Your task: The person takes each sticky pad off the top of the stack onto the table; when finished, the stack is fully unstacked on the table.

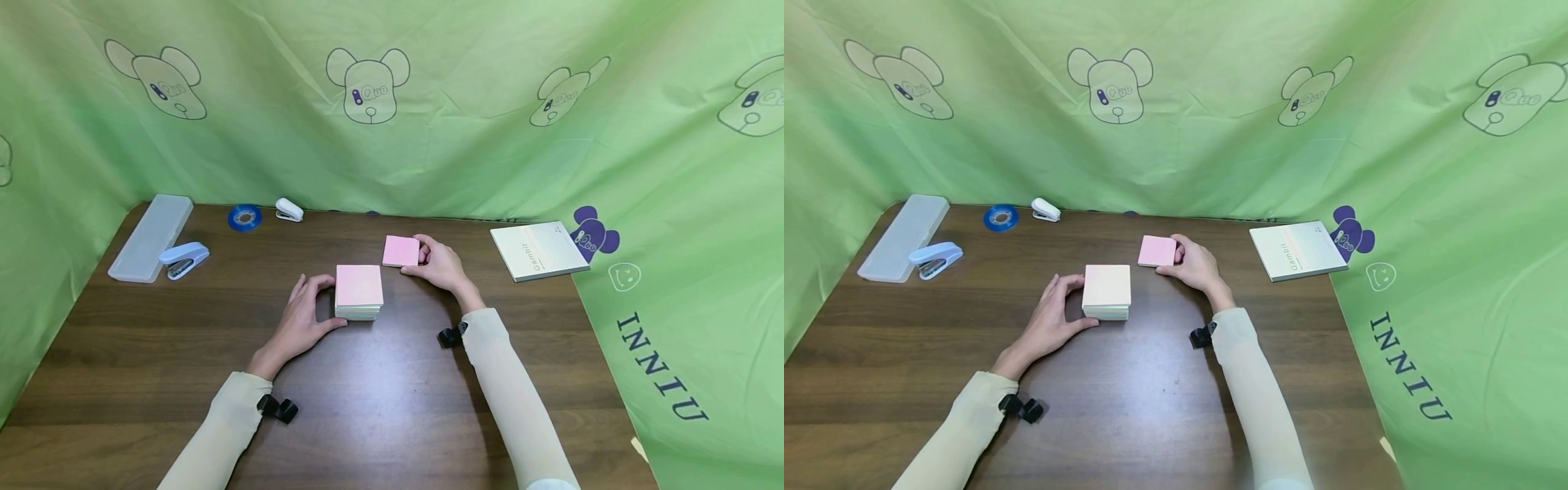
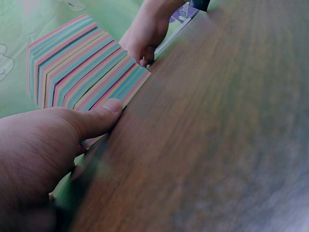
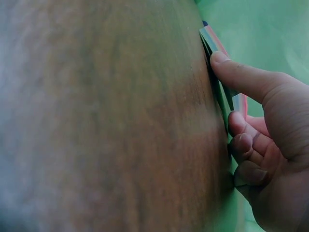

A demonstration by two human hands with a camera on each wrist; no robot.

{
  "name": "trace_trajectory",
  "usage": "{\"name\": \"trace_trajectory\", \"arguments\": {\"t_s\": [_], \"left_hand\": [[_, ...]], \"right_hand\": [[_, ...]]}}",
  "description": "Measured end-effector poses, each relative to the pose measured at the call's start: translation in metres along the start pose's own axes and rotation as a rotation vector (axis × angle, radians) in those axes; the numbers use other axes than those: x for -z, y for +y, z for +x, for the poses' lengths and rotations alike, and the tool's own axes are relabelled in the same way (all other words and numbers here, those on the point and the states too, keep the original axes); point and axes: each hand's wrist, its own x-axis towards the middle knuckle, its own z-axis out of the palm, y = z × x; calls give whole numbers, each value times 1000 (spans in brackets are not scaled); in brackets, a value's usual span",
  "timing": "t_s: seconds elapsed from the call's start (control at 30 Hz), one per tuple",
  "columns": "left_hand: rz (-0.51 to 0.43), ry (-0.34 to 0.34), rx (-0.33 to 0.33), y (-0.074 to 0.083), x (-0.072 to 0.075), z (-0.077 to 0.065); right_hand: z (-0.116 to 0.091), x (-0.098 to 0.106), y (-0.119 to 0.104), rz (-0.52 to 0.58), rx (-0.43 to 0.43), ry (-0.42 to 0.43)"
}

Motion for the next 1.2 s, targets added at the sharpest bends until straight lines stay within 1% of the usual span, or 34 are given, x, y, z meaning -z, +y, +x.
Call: {"name": "trace_trajectory", "arguments": {"t_s": [0.1, 0.23, 0.33, 0.43, 0.5, 0.6, 0.83, 0.93, 0.97, 1.2], "left_hand": [[0, -3, 6, 1, 0, 0], [2, -6, 12, 2, 0, 0], [5, -10, 18, 2, 0, -1], [6, -13, 22, 2, 0, -1], [5, -13, 23, 2, 0, -1], [2, -11, 19, 2, 0, 0], [1, -4, 10, 1, -1, 0], [-1, 1, 8, 0, -2, 0], [0, 1, 7, 0, -2, 0], [-2, -5, 16, 1, 0, 0]], "right_hand": [[6, -6, 9, -55, -19, -8], [10, -10, 16, -81, -22, -3], [10, -11, 18, -64, -17, 8], [7, -12, 17, -21, -7, 32], [4, -11, 14, 9, 0, 48], [-1, -8, 6, 26, 12, 69], [-13, 6, -32, 20, 8, 108], [-16, 9, -43, 3, -3, 111], [-14, 7, -41, -7, -4, 117], [-9, 5, -50, -30, -55, 126]]}}
